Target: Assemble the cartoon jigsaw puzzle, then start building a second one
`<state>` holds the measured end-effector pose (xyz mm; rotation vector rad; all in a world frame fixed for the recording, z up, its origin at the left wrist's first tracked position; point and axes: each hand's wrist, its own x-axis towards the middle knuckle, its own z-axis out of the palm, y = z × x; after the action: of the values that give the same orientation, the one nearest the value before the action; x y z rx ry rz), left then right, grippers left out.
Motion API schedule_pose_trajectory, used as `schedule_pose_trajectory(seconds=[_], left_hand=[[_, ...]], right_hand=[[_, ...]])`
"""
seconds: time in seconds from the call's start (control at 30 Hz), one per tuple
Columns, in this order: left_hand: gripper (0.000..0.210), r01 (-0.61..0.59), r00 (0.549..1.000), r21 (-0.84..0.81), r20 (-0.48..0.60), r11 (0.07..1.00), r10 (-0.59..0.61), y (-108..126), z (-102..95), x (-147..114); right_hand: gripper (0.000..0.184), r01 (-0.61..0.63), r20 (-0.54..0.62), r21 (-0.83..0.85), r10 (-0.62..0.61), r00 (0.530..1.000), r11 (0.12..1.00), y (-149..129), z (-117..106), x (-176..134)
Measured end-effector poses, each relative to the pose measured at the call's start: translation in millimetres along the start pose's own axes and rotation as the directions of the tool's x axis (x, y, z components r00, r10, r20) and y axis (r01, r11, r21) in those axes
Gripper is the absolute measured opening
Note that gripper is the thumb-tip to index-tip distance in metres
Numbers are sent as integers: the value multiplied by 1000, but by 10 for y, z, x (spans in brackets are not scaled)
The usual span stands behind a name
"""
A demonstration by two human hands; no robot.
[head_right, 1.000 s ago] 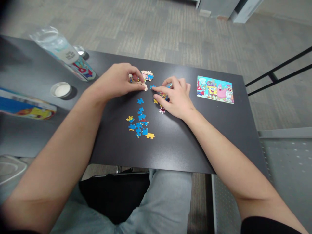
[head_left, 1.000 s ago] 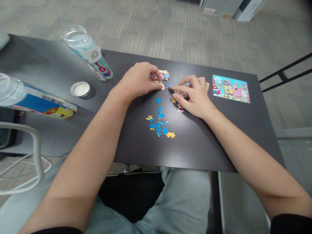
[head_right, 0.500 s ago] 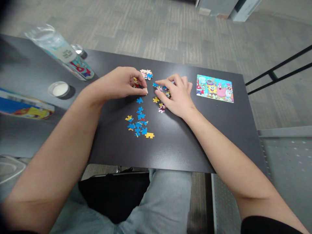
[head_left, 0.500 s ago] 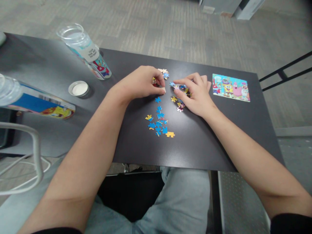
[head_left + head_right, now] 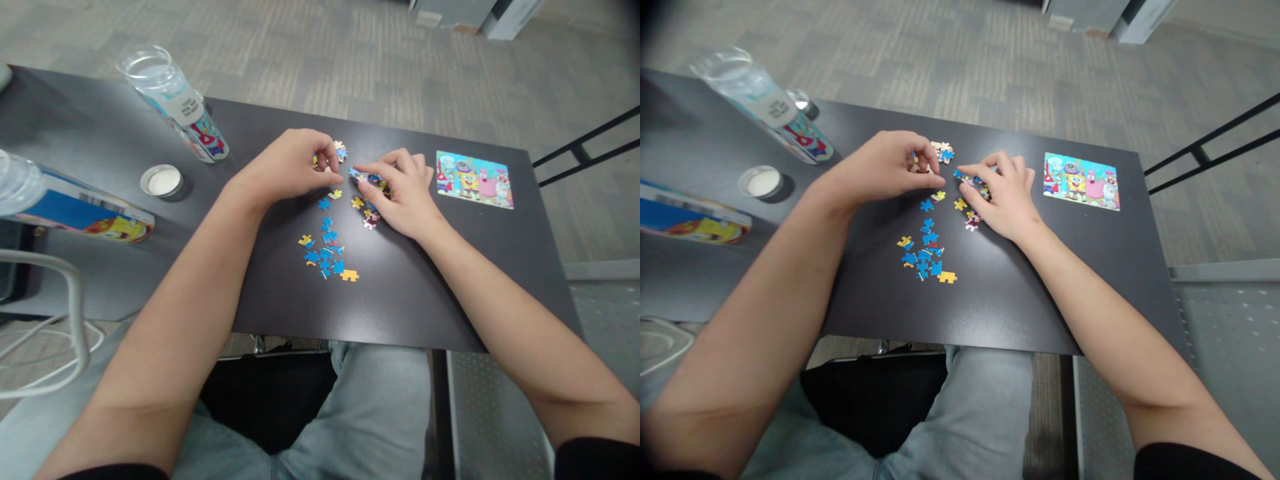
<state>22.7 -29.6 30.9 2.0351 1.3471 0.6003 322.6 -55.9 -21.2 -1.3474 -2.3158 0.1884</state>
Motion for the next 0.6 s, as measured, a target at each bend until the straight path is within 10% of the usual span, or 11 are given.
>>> schedule_pose_trajectory(seconds=[0.33,0.6], left_hand=[[48,-82,979,84,194,993,64,-100,-140,-13],[36,-27,980,156,-192,987,57,-31,162,84]], right_hand=[[47,91,113,77,-99,989,993,-41,-56,16],[41,-9,35,100,6,999,995,-48,-18,7]])
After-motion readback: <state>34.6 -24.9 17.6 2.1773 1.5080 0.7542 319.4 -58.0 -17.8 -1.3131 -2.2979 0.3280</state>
